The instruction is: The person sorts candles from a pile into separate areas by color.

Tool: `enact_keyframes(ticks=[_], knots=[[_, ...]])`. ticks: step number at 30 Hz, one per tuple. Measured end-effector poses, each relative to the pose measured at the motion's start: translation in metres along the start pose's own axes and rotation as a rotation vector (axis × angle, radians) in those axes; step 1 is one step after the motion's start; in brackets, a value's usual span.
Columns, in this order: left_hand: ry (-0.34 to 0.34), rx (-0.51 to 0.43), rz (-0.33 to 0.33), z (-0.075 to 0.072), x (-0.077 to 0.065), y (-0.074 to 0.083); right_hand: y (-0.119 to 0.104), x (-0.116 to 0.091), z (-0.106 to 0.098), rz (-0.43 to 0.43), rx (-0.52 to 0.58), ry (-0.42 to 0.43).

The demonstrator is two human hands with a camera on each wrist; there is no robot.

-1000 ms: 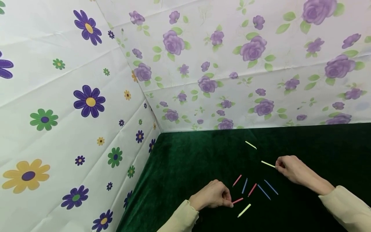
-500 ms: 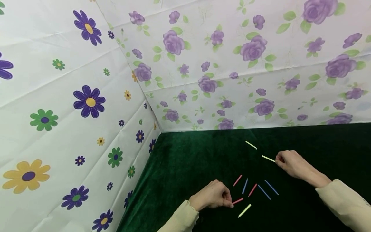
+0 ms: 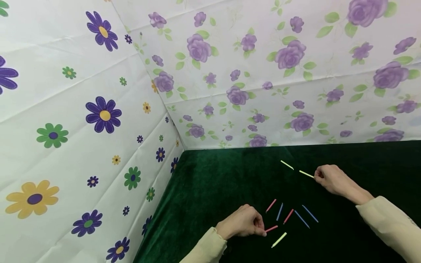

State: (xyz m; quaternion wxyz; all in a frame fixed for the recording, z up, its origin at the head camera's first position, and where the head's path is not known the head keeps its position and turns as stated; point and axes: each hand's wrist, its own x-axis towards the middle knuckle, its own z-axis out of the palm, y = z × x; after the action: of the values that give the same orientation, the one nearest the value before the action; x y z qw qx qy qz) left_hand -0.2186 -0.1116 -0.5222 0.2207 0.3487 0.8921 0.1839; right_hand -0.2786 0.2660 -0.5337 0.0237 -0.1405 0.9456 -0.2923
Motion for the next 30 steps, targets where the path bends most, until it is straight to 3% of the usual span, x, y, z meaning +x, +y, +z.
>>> enact_keyframes(ticks=[30], knots=[[-0.016,0.002,-0.016,0.000,0.001,-0.001,0.010,0.057,0.007,-0.057,-0.038,0.064]])
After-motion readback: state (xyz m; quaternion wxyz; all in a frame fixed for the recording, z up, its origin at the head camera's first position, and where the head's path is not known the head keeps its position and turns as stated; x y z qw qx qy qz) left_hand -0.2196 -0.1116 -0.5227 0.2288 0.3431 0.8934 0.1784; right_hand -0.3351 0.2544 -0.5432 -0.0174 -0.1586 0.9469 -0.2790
